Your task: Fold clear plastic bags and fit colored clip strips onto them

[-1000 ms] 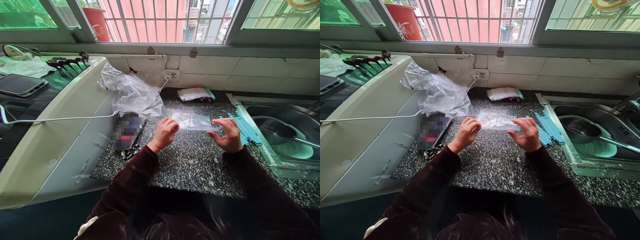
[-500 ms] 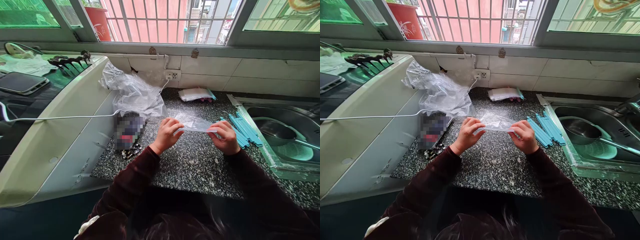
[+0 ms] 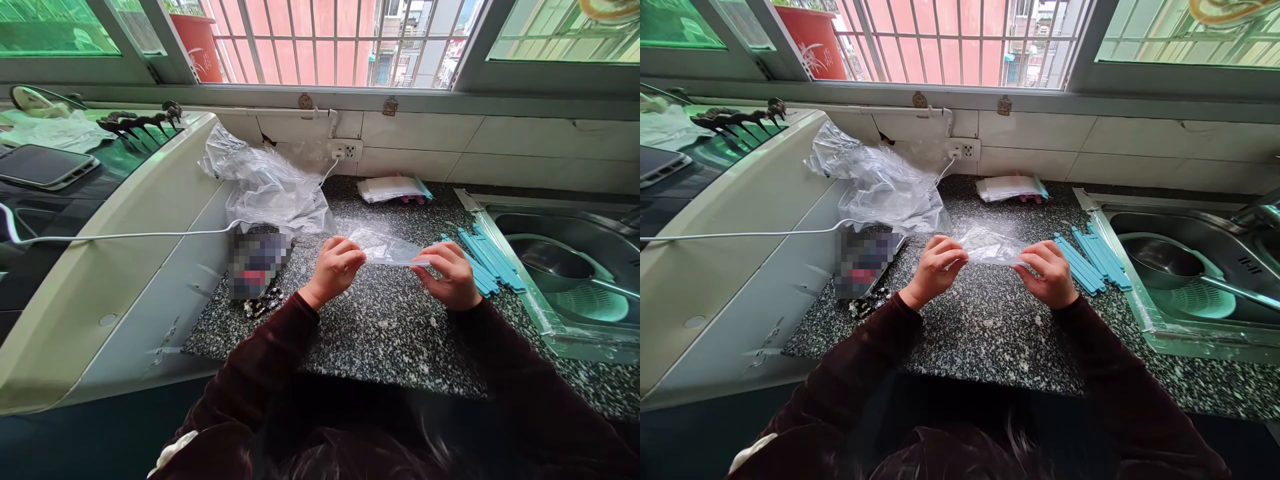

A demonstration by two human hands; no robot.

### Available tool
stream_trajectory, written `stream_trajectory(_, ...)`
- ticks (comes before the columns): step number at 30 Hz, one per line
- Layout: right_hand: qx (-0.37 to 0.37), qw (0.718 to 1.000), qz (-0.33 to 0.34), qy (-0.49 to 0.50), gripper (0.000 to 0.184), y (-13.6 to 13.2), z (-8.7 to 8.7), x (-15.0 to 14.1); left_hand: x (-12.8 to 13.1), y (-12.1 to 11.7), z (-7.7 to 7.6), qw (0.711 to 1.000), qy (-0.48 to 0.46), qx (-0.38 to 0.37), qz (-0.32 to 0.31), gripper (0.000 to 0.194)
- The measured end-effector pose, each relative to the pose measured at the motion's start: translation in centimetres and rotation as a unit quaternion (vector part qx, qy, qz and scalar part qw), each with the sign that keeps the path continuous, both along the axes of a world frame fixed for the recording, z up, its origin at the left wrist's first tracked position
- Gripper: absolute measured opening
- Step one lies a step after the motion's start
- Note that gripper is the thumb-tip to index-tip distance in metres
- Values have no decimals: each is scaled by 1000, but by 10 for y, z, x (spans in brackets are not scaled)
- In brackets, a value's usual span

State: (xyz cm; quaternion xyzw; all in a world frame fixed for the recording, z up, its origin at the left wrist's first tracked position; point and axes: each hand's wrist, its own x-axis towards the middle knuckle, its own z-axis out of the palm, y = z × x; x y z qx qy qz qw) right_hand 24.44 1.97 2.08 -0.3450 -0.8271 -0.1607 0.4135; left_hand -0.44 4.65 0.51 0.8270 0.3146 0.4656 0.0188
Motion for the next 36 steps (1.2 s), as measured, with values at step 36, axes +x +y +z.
stream_trajectory(36, -307, 918, -105, 230, 22, 24, -13, 51, -23, 13, 12, 873, -245, -417, -54, 8)
